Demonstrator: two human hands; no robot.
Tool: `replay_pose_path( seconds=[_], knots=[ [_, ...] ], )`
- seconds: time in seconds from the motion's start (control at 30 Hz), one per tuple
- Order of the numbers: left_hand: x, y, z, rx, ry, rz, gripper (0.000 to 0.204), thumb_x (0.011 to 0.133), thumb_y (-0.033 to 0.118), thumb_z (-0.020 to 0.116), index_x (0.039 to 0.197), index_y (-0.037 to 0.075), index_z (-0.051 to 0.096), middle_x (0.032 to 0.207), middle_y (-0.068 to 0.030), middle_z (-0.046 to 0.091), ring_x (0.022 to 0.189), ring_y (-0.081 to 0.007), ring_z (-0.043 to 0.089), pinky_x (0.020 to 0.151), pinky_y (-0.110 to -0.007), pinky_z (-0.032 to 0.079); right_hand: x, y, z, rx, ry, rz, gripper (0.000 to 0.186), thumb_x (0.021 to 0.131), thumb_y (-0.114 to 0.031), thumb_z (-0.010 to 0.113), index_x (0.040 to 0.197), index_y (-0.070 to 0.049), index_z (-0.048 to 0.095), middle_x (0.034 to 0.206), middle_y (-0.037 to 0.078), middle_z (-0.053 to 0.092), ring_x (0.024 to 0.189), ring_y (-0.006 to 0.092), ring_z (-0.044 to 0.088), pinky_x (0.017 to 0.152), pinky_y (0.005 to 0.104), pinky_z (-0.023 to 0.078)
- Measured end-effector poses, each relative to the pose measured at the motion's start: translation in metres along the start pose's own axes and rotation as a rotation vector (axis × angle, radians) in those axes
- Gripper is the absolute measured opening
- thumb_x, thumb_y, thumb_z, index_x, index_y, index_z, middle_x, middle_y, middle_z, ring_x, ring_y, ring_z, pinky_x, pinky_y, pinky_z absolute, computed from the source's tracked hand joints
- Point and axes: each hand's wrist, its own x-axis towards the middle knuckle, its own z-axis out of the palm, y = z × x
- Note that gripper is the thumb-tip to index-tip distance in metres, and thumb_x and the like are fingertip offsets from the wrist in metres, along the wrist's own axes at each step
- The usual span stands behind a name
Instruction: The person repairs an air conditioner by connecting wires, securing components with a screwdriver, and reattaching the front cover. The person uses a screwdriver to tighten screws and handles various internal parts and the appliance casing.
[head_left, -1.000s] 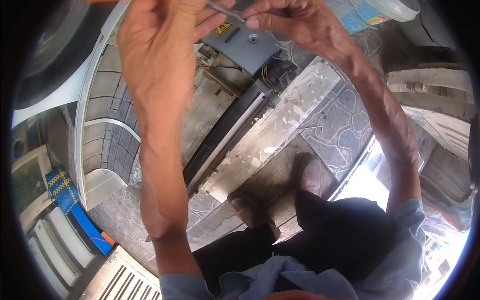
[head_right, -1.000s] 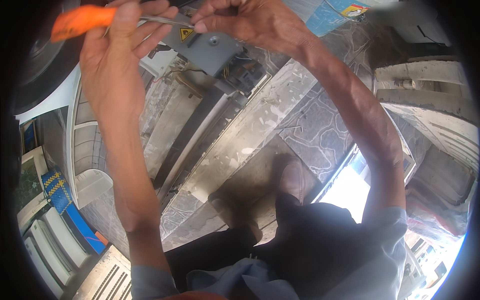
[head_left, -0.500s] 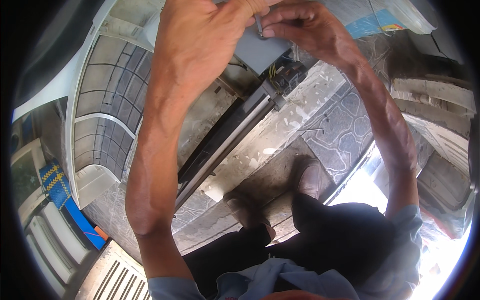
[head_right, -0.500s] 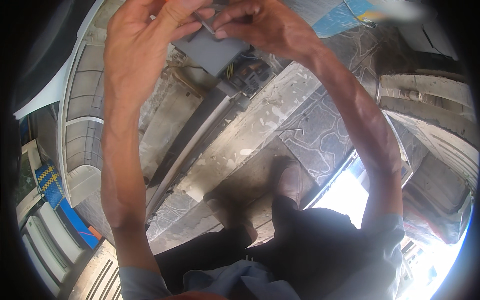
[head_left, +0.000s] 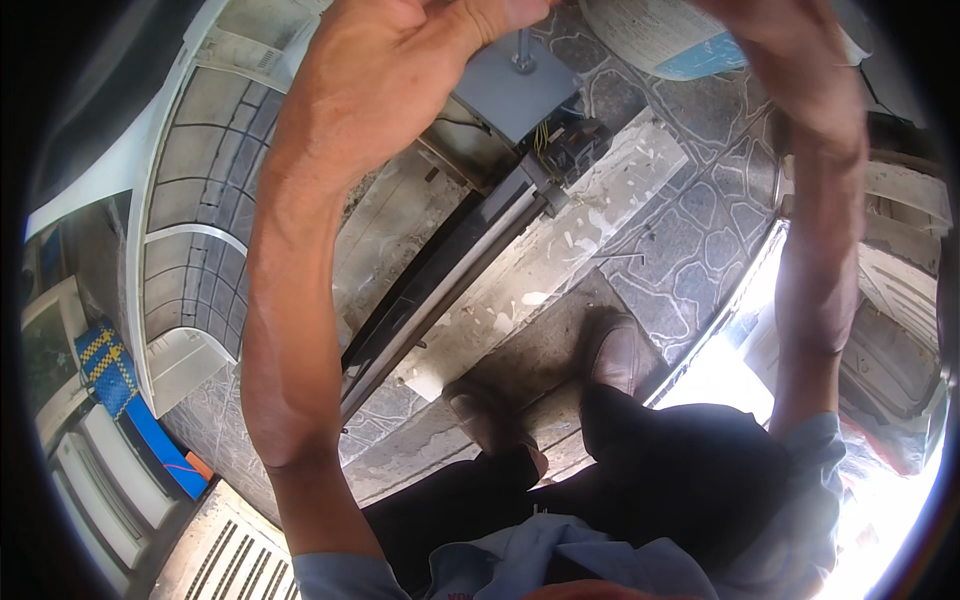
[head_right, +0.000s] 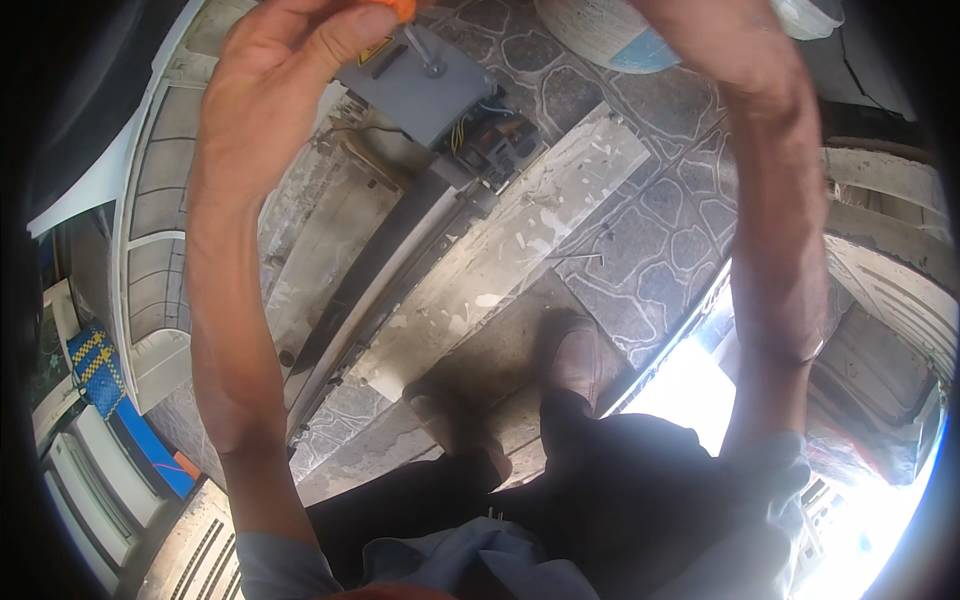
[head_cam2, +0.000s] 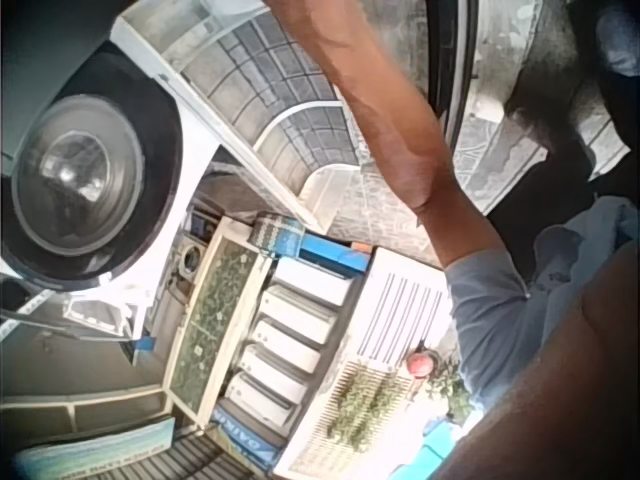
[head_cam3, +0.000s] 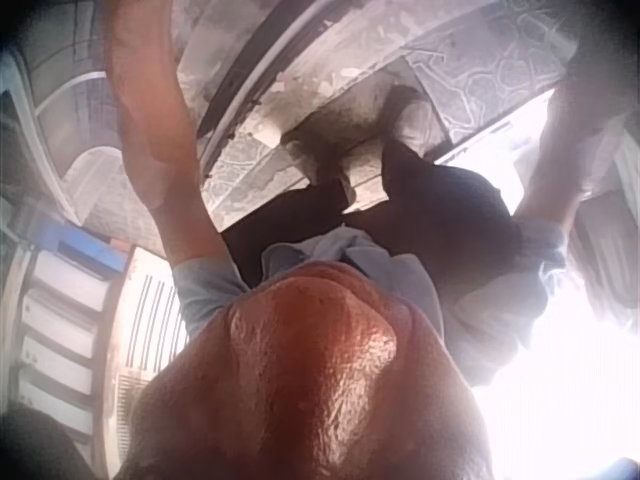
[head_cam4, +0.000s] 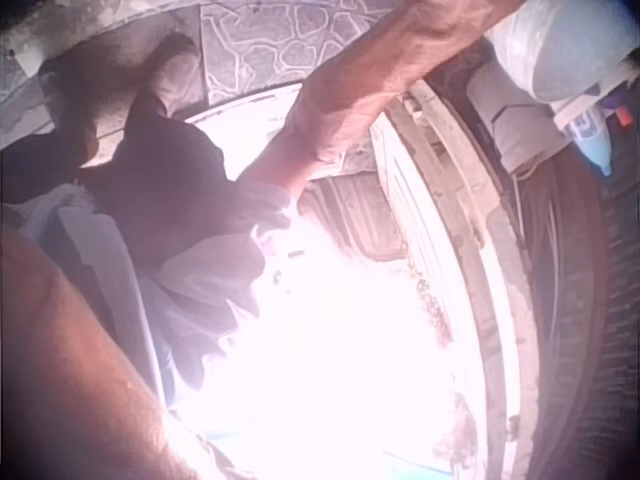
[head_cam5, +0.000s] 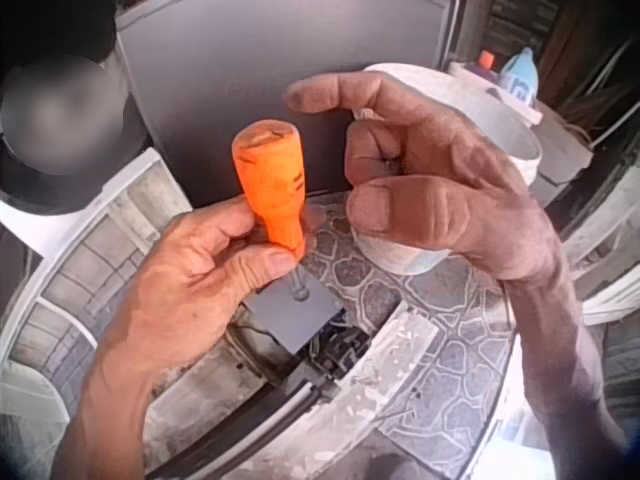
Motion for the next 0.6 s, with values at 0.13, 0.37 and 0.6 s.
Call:
replay_pose_path(
  seconds=[0.13, 0.37, 0.6],
  knots=[
    [0.0, 0.002, -0.007, -0.043, -0.144, -0.079, 0.035, 0.108, 0.012, 0.062, 0.14, -0.002, 0.06, 0.124, -0.0067, 0.068, 0.114, -0.0151, 0.062, 0.103, -0.031, 0.051, 0.003, -0.021, -0.01, -0.222, 0.032, -0.046, 0.04, 0.102, -0.021, 0.074, 0.138, -0.007, 0.064, 0.082, 0.001, 0.061, 0.072, 0.0096, 0.058, 0.069, 0.0269, 0.048],
    [-0.01, -0.011, -0.002, -0.257, -0.075, -0.023, 0.037, 0.112, 0.014, 0.054, 0.146, 0.001, 0.05, 0.133, -0.0077, 0.062, 0.123, -0.0166, 0.058, 0.112, -0.035, 0.046, 0.014, -0.051, 0.01, -0.536, 0.156, -0.158, 0.036, 0.103, -0.025, 0.073, 0.133, -0.006, 0.066, 0.081, 0.002, 0.061, 0.072, 0.0112, 0.059, 0.069, 0.0285, 0.049],
    [-0.005, 0.011, 0.032, -0.021, 0.199, 0.333, 0.041, 0.099, 0.008, 0.076, 0.135, 0.002, 0.058, 0.132, -0.0073, 0.062, 0.12, -0.0159, 0.061, 0.104, -0.034, 0.052, 0.018, -0.067, 0.035, -0.757, 0.317, -0.23, 0.033, 0.103, -0.028, 0.072, 0.127, -0.006, 0.068, 0.081, 0.003, 0.061, 0.073, 0.0127, 0.06, 0.07, 0.0302, 0.051]
  ],
)
